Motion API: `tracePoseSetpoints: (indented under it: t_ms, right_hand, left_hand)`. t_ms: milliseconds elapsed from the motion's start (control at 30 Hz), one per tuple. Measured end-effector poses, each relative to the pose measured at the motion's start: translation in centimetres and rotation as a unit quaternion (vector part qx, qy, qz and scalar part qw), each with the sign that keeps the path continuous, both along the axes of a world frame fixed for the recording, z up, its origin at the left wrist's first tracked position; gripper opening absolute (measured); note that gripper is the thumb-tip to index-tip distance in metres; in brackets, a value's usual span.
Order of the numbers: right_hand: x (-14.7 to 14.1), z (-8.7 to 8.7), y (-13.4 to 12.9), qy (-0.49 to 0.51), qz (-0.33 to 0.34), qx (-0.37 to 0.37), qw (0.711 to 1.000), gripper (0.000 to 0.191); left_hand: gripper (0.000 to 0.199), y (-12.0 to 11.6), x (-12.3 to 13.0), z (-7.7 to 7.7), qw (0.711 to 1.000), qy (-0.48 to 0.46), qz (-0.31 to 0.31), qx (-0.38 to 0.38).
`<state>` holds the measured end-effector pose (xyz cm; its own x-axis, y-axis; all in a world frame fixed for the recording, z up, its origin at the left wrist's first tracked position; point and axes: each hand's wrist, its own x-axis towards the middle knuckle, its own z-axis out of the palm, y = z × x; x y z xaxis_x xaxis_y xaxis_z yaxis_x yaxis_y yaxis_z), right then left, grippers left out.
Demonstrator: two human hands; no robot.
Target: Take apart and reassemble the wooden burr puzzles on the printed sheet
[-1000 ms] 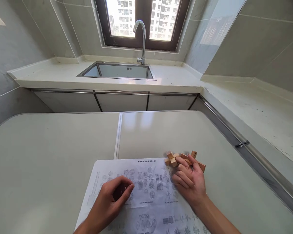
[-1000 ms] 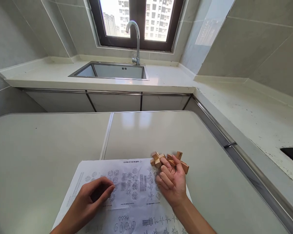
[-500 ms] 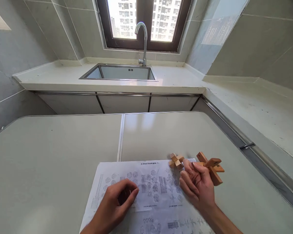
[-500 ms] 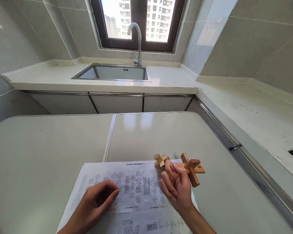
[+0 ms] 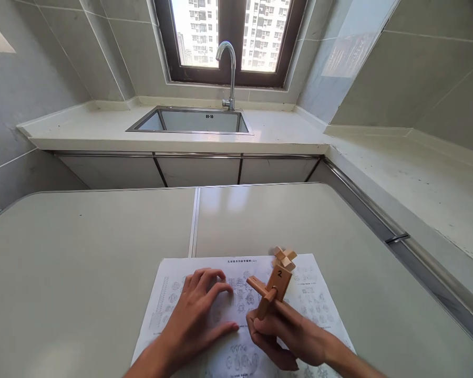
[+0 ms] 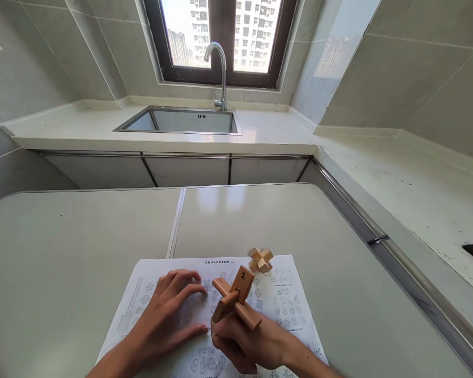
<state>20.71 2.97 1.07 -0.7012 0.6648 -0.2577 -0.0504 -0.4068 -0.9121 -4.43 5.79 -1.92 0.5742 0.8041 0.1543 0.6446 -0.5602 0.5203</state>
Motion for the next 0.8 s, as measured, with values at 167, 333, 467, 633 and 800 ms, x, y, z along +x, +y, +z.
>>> tracePoseSetpoints:
  t_ms: [167, 333, 467, 633, 800]
  right_hand:
    - [-0.3, -1.2, 1.9, 0.048, -0.004, -0.028, 0.998, 0.035]
    - [-0.3, -3.6, 3.1, 0.072, 0.050, -0.087, 0.992, 0.038]
    - [-0.1, -3.4, 3.1, 0.055, 0.077, -0.110, 0.989, 0.037]
    - [0.0, -2.0, 2.9, 0.027, 0.111, -0.133, 0.985, 0.032]
    - [-0.4, -0.9, 2.2, -0.021, 0.141, -0.068, 0.987, 0.048]
  left_hand:
    - [0.043, 1.5, 0.8, 0.2, 1.000, 0.007, -0.001, 0.018]
    - [0.041, 2.7, 1.2, 0.3, 1.000, -0.017, 0.021, 0.012]
    - [0.026, 2.8, 1.2, 1.4, 0.989, -0.124, 0.010, -0.075]
    - [0.050, 1.7, 2.3, 2.6, 0.893, -0.313, -0.015, -0.322]
    - [0.098, 1.3, 3.9, 2.8, 0.798, -0.362, -0.111, -0.469]
